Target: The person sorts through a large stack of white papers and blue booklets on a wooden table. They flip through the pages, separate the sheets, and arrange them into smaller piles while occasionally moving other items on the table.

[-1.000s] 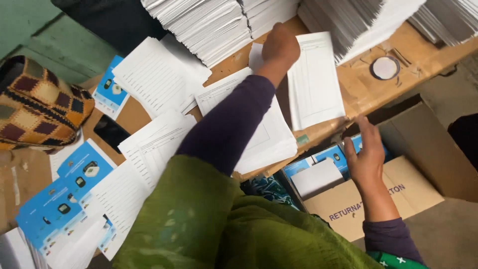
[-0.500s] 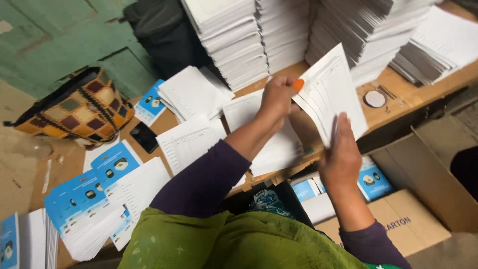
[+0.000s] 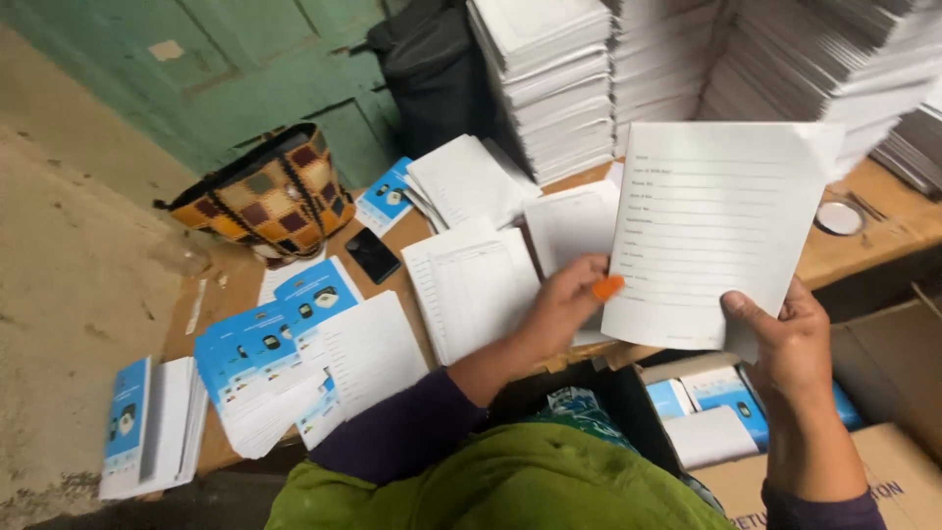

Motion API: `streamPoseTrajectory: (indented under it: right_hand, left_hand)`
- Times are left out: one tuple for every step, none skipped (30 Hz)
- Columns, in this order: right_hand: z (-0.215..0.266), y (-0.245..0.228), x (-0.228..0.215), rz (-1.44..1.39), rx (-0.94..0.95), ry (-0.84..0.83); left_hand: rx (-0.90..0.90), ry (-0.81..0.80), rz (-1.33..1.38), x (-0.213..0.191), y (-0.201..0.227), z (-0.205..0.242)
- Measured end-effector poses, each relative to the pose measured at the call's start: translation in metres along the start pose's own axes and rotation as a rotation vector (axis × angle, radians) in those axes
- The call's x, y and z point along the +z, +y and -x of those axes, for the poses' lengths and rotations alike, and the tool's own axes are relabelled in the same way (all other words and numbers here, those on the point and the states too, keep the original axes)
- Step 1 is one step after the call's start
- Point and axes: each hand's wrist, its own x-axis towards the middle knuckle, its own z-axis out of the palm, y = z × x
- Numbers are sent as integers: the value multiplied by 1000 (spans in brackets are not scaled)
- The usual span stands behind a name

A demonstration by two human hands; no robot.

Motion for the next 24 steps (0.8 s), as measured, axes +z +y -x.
streamPoseTrajectory:
  right_hand:
    - [2,2,7,-23,30,-19]
    - [-1,6,11,-15,57,-27]
    - [-4,12,16,-2,52,-42]
    - [-6,17,20,11,38,-53]
    - [3,24,22,18,57,-55]
    - [-1,29,29,-6,45,-102]
    - [-5,32,35,-30,33,-150]
    - [-4,30,42,-32,24,-164]
    - [-4,29,50,-48,53,-198]
    - [2,28,53,-60,96,-222]
    - [2,25,59,-58,100,-227]
    - [3,23,64,-65,138,-257]
    - [3,20,69,-72,176,-287]
    - [-3,34,63,-72,176,-288]
    - [-9,48,56,-182,152,-368]
    - [-13,62,49,-292,135,-445]
    - [-12,58,55,-292,140,-444]
    - [-8,54,59,-178,195,-395]
    - [-5,51,64,-65,250,-347]
    - [3,40,69,-60,259,-353]
    - [10,30,75,170,134,-360]
    - [17,22,83,398,11,-379]
    - [10,36,73,402,22,-403]
    - [8,51,62,422,-17,-289]
  left_hand:
    - [40,-61,62,0,-9,7]
    - [15,-47,72,-3,-8,13]
    - [23,-13,27,-5,-7,18]
    - [36,13,-19,-7,-7,23]
    - [19,19,-11,-8,-18,34]
    - [64,66,55,-12,-26,34]
    - [110,112,120,-16,-33,34]
    - [122,123,117,-22,-32,37]
    - [109,158,113,-27,-31,40]
    - [81,186,115,-29,-33,46]
    - [79,192,117,-35,-35,49]
    - [80,211,100,-41,-38,51]
    - [81,231,82,-47,-40,53]
    - [82,232,83,-52,-45,55]
    - [104,245,95,-57,-49,57]
    - [120,259,108,-61,-54,61]
    - [115,259,110,-66,-57,60]
    - [112,286,125,-68,-62,62]
    - [109,313,139,-71,-66,64]
    - [103,322,143,-71,-69,64]
    - [90,306,152,-71,-71,64]
    - [74,305,161,-73,-75,67]
    - [65,330,166,-77,-75,63]
    - [18,319,80,-79,-76,65]
